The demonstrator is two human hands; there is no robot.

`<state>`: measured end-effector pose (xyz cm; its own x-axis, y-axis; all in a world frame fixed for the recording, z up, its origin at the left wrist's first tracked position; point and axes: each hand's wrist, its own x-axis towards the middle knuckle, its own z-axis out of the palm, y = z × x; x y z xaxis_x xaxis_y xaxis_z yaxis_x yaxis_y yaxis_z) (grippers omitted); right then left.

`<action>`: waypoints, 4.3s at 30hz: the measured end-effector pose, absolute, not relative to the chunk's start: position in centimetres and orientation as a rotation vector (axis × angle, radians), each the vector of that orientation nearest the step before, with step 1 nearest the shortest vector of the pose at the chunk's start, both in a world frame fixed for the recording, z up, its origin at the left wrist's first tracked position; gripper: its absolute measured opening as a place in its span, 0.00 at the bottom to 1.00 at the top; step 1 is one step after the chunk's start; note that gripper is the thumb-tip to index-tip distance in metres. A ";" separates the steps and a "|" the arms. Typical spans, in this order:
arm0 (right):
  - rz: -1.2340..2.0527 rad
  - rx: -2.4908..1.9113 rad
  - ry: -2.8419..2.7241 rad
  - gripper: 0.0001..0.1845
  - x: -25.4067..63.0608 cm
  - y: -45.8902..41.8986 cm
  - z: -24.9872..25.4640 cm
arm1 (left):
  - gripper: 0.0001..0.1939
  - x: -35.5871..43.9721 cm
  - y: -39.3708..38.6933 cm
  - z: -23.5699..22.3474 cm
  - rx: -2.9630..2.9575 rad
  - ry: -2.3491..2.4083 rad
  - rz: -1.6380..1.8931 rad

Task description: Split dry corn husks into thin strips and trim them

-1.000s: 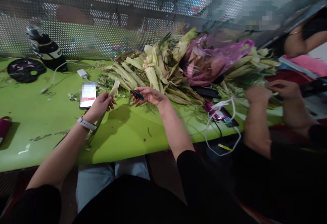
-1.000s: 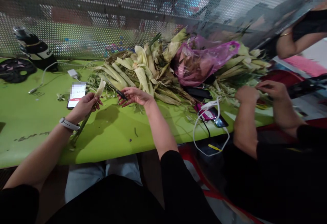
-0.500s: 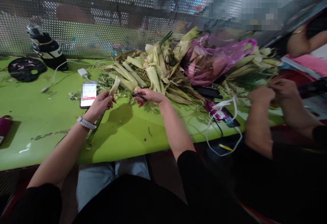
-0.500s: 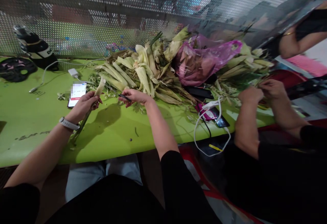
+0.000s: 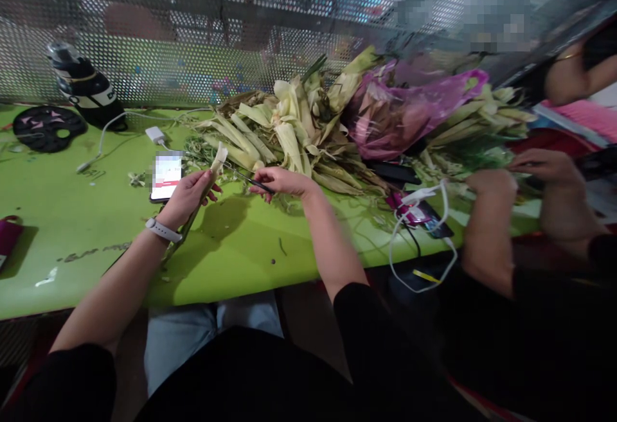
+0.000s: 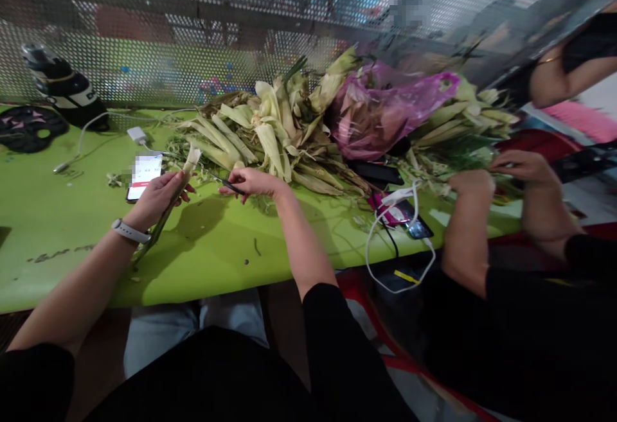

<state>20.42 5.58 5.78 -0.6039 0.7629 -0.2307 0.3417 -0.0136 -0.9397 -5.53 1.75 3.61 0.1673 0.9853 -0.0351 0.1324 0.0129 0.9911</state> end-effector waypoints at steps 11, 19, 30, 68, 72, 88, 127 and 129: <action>1.641 -1.187 -1.997 0.21 20.5 5.6 6.0 | 0.22 -5.6 1.5 4.1 1.335 1.178 1.007; 1.542 -1.029 -1.770 0.22 21.1 5.9 6.3 | 0.20 -5.2 1.6 3.9 1.359 1.197 1.004; 1.202 -0.906 -1.423 0.26 16.3 4.9 4.6 | 0.14 -3.9 0.6 3.4 1.539 1.183 0.796; 0.906 -1.178 -1.557 0.24 16.1 6.2 2.6 | 0.19 -3.9 1.0 2.7 1.506 1.185 0.910; 1.108 -1.158 -1.548 0.28 18.0 6.4 3.9 | 0.17 -4.3 1.3 3.0 1.496 1.204 0.971; 1.618 -1.310 -2.052 0.24 20.4 4.9 6.5 | 0.08 -4.9 1.8 3.8 1.278 1.278 1.158; 0.582 -1.891 -2.539 0.27 20.2 6.5 3.4 | 0.03 -4.4 1.6 3.8 0.881 1.003 1.314; 0.695 -1.858 -2.534 0.25 20.6 6.7 3.7 | 0.04 -4.4 1.6 3.8 0.926 1.035 1.313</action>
